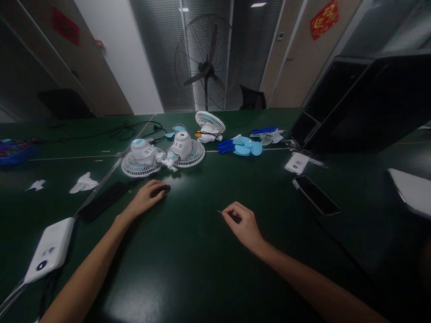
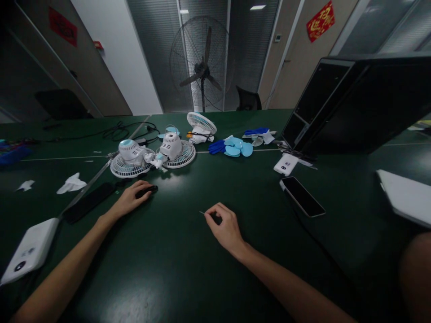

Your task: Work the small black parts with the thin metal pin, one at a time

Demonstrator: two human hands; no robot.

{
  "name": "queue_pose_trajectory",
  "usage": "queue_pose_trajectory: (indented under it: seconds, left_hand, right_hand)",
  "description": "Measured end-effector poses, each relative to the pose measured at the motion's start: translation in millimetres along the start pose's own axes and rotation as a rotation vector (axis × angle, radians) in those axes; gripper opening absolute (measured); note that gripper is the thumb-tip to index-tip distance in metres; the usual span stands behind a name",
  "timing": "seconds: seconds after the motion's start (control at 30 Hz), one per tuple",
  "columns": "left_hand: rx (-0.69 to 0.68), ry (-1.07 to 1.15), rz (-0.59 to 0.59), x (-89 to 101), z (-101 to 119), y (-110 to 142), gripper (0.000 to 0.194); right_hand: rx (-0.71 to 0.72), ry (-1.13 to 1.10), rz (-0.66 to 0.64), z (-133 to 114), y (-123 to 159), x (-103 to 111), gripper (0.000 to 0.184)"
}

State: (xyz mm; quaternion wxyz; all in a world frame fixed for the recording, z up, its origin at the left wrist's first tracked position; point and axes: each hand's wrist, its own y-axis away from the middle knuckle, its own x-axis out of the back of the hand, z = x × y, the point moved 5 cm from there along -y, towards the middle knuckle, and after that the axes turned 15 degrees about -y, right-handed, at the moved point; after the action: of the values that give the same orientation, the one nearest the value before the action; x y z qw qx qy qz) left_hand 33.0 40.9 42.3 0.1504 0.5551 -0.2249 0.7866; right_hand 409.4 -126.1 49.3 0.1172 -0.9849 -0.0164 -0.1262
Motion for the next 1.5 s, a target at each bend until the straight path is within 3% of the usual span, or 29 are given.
queue_pose_trajectory:
  seconds: [0.1, 0.3, 0.6, 0.77, 0.9, 1.1, 1.5]
  left_hand:
    - [-0.018, -0.02, -0.031, 4.3, -6, 4, 0.045]
    - [0.063, -0.046, 0.036, 8.0, -28, 11, 0.042]
    - [0.085, -0.013, 0.049, 11.4, -28, 12, 0.045]
    - [0.26, 0.129, 0.132, 7.7, -35, 12, 0.059]
    - [0.299, 0.272, 0.229, 5.0, -24, 6, 0.059]
    - [0.263, 0.276, 0.191, -0.3, -7, 0, 0.054]
    - [0.244, 0.176, 0.179, -0.8, -6, 0, 0.053]
  right_hand:
    - [0.003, 0.004, -0.002, 1, 1, 0, 0.014]
    - [0.013, 0.011, -0.009, 1, 1, -1, 0.015]
    - [0.014, 0.021, -0.02, 1, 2, -2, 0.014]
    - [0.022, 0.034, -0.012, -2, 0, -2, 0.016]
    - [0.027, 0.033, -0.016, -2, 0, -2, 0.015]
    - [0.02, 0.031, -0.019, 1, 0, -2, 0.014]
    - [0.015, 0.017, -0.034, 3, 1, -3, 0.013]
